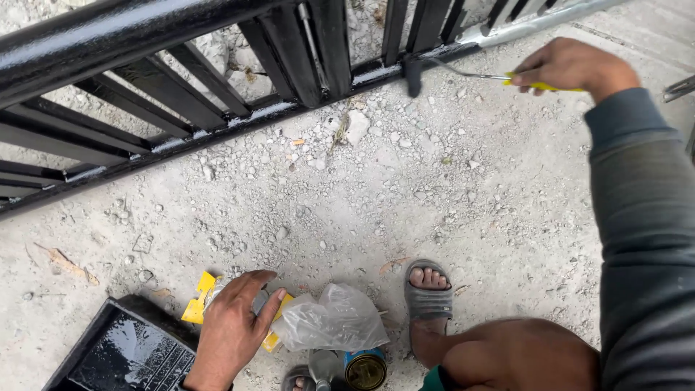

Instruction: Painting a black metal gate using a small paint roller in an outdoor area.

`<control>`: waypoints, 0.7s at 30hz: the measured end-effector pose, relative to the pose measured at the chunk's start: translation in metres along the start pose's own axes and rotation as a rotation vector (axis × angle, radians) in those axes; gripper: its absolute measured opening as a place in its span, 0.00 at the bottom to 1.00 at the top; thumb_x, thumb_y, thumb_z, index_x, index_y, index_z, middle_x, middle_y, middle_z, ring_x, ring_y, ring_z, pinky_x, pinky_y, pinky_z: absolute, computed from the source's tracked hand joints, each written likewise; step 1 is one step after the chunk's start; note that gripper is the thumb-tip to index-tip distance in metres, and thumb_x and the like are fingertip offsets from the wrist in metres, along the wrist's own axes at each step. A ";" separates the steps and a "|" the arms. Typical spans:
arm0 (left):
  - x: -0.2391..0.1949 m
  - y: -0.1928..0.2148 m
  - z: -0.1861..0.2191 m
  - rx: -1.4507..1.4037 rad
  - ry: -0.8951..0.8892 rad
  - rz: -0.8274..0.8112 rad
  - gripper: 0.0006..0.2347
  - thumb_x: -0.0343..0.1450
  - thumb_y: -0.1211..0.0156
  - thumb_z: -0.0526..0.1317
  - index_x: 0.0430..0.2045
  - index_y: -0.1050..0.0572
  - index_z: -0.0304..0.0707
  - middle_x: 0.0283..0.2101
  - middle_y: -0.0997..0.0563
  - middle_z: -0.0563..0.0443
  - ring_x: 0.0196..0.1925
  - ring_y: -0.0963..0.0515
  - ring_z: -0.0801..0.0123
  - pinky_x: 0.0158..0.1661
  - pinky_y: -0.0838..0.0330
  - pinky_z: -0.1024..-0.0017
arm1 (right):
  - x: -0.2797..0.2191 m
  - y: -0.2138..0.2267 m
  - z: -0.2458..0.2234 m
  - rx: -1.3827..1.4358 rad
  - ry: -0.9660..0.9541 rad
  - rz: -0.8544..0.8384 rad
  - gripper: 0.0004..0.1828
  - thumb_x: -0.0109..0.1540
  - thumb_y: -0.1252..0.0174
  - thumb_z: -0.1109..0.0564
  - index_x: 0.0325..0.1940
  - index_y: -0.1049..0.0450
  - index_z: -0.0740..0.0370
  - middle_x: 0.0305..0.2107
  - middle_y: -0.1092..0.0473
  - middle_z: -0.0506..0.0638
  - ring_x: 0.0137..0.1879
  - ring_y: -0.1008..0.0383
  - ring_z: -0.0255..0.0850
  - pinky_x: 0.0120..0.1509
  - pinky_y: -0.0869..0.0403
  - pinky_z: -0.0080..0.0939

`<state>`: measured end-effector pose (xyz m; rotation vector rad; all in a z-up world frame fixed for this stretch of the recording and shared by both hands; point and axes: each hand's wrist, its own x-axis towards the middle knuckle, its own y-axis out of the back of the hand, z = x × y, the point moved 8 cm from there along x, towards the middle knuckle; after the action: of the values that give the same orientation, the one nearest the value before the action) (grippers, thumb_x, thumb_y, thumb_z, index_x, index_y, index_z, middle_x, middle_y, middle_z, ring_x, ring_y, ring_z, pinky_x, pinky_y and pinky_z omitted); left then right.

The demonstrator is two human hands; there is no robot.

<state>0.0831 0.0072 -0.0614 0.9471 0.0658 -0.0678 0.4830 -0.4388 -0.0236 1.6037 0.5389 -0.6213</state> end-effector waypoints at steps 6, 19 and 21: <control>-0.002 0.004 -0.011 -0.071 0.069 0.012 0.15 0.71 0.39 0.49 0.44 0.20 0.41 0.47 0.14 0.54 0.51 0.17 0.61 0.53 0.25 0.64 | -0.001 0.017 0.048 0.064 0.081 0.101 0.18 0.72 0.44 0.52 0.58 0.20 0.67 0.48 0.21 0.62 0.50 0.21 0.55 0.60 0.29 0.58; 0.013 0.004 -0.023 -0.036 0.178 0.030 0.12 0.71 0.40 0.47 0.42 0.19 0.43 0.45 0.14 0.52 0.46 0.14 0.63 0.48 0.21 0.65 | 0.046 -0.140 0.067 1.373 0.487 0.155 0.15 0.76 0.53 0.52 0.52 0.27 0.67 0.29 0.29 0.52 0.28 0.30 0.40 0.35 0.27 0.37; 0.020 0.004 -0.021 -0.040 0.200 0.013 0.12 0.72 0.41 0.47 0.42 0.19 0.41 0.45 0.14 0.50 0.44 0.13 0.63 0.47 0.19 0.65 | 0.053 -0.129 0.034 1.433 0.553 0.121 0.15 0.76 0.54 0.52 0.50 0.27 0.66 0.27 0.29 0.50 0.27 0.31 0.38 0.33 0.28 0.36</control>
<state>0.1025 0.0262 -0.0722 0.9125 0.2445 0.0404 0.4338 -0.4575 -0.1572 3.1912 0.3569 -0.4462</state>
